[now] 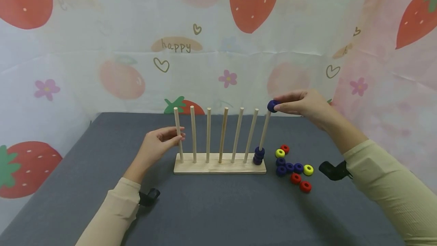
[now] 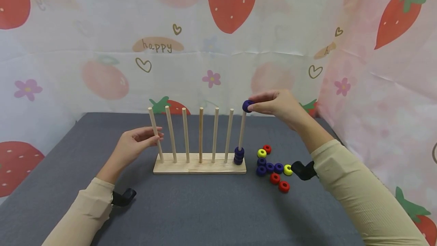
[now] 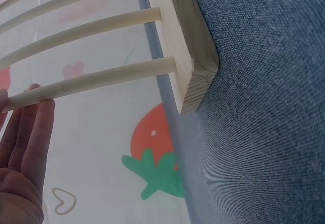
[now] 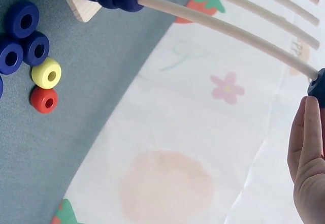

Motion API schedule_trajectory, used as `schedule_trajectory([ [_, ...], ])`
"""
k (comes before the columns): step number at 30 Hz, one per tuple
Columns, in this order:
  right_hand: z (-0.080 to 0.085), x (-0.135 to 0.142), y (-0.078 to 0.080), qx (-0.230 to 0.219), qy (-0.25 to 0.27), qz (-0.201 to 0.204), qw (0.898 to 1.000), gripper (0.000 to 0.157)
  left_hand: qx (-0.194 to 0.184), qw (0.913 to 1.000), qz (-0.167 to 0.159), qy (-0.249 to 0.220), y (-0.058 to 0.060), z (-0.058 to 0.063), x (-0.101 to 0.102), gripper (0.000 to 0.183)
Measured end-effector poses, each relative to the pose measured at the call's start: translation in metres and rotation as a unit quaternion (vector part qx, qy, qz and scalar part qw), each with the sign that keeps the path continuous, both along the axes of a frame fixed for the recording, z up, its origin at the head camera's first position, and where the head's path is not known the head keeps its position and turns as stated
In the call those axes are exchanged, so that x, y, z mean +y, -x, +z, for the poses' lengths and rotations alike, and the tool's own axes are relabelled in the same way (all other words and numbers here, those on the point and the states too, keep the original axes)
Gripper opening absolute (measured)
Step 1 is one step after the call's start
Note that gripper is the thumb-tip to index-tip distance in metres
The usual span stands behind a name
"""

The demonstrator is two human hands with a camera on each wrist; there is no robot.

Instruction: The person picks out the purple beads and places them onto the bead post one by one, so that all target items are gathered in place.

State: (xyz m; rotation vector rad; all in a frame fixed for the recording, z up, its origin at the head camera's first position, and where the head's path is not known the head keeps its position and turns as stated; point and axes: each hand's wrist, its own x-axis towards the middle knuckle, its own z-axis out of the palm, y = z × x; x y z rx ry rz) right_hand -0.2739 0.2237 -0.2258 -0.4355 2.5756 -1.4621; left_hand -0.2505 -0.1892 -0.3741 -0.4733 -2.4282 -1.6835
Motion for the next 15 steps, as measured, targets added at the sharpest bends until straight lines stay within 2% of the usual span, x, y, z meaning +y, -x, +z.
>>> schedule_trajectory([
  [15, -0.0008, -0.0053, 0.0006, 0.015, -0.034, -0.003, 0.999, 0.050, 0.001, 1.0000, 0.000, -0.002, -0.0001, -0.0001, 0.0001, 0.037],
])
